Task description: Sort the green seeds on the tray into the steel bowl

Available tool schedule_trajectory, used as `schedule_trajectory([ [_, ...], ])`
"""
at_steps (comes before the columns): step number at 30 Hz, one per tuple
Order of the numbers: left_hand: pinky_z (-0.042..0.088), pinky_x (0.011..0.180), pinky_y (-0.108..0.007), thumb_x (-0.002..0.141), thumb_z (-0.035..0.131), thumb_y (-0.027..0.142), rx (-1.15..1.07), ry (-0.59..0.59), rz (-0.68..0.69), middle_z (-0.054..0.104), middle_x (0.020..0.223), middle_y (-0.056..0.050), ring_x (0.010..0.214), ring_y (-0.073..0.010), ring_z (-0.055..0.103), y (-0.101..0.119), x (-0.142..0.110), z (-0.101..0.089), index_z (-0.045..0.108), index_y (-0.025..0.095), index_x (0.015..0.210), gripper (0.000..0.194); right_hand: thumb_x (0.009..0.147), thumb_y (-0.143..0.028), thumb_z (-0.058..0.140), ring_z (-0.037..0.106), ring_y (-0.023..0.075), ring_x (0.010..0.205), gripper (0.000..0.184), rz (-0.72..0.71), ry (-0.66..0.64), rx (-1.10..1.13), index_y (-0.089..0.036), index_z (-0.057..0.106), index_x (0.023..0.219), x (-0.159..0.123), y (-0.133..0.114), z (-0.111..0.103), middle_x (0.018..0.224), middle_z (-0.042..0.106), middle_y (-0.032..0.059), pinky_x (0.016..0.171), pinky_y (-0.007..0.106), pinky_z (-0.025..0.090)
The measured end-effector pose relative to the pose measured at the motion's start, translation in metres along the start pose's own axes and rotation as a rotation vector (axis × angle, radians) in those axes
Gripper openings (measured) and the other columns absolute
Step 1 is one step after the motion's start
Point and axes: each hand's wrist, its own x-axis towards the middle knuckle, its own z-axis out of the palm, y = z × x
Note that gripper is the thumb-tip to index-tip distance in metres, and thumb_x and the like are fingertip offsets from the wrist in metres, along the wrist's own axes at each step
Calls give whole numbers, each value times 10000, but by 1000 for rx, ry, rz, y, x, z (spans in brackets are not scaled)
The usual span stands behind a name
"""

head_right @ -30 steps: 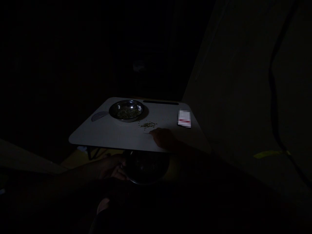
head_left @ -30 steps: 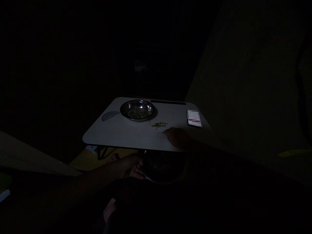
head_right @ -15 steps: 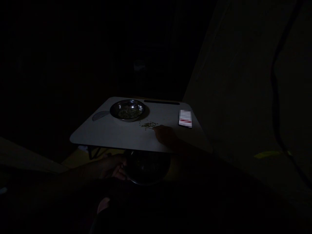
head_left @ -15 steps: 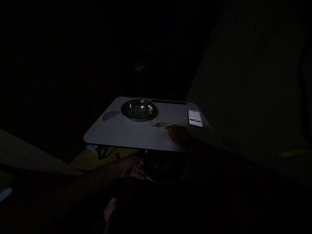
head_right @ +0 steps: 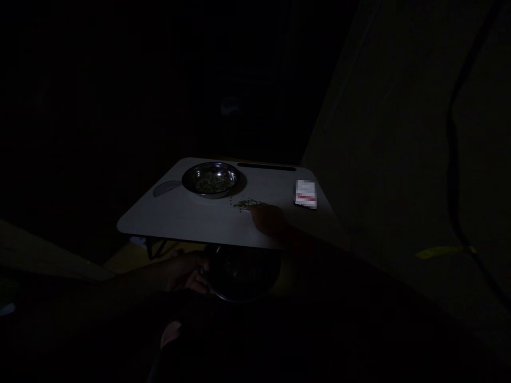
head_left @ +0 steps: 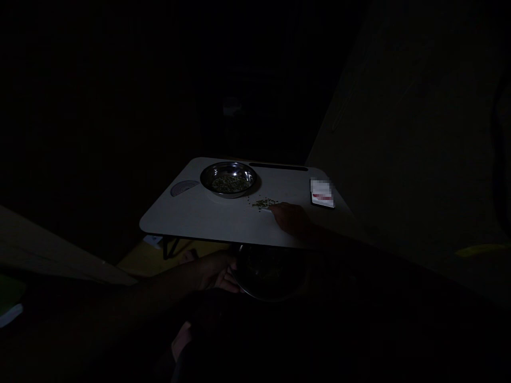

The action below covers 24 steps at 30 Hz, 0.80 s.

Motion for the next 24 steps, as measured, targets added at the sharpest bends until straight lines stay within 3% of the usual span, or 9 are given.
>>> schedule_trajectory([
  [24, 417, 556, -248, 528, 390, 164, 22, 3, 3, 581, 535, -47, 548, -142, 562, 1, 0, 0, 489, 134, 630, 145, 739, -187, 283, 468, 141, 790, 297, -20, -30, 4, -172, 451, 984, -8, -2, -3, 896, 538, 46, 641, 237, 337],
])
